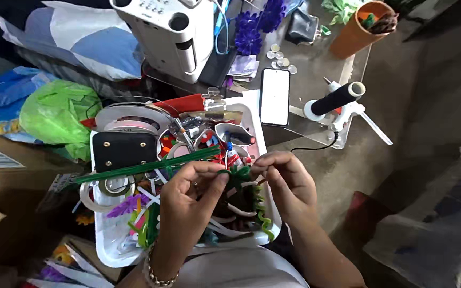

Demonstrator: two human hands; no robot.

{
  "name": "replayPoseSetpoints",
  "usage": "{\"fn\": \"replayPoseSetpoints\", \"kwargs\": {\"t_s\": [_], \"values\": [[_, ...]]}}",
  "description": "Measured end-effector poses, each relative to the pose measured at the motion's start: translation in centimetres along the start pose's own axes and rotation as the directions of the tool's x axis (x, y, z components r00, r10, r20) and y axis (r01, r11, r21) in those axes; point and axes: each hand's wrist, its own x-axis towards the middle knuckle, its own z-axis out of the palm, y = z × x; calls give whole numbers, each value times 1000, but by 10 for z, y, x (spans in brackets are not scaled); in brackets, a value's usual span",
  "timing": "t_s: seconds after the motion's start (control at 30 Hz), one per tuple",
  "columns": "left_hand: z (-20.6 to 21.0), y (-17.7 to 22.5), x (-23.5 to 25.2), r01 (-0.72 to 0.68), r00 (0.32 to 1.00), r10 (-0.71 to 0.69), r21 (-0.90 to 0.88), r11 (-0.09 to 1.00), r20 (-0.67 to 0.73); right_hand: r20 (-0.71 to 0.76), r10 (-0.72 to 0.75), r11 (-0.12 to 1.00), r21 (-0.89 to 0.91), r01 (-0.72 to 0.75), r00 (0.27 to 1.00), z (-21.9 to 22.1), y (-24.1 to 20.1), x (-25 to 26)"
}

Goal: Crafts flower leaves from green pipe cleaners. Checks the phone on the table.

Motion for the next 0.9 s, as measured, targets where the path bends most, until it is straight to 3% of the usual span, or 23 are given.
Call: {"fn": "replayPoseSetpoints", "kwargs": {"t_s": [0.13, 0.33, 0.63, 0.83, 0.9], "values": [[1, 1, -4, -14, 1000, 14, -14, 1000, -12, 33, -29, 998, -47, 30, 999, 7, -7, -1], [4, -1, -10, -118, 993, 117, -31, 993, -20, 41, 50, 999, -18, -49, 998, 15, -11, -3], [10, -7, -23, -141, 989, 135, -108, 984, -58, 38, 79, 995, -69, -76, 996, 21, -20, -8], [10, -16, -27, -322, 945, 318, -49, 945, -80, -11, 164, 982, 93, -162, 986, 34, -20, -17], [9, -17, -27, -321, 945, 319, -24, 947, -76, -4, 140, 984, 115, -139, 990, 36, -19, -19]]}}
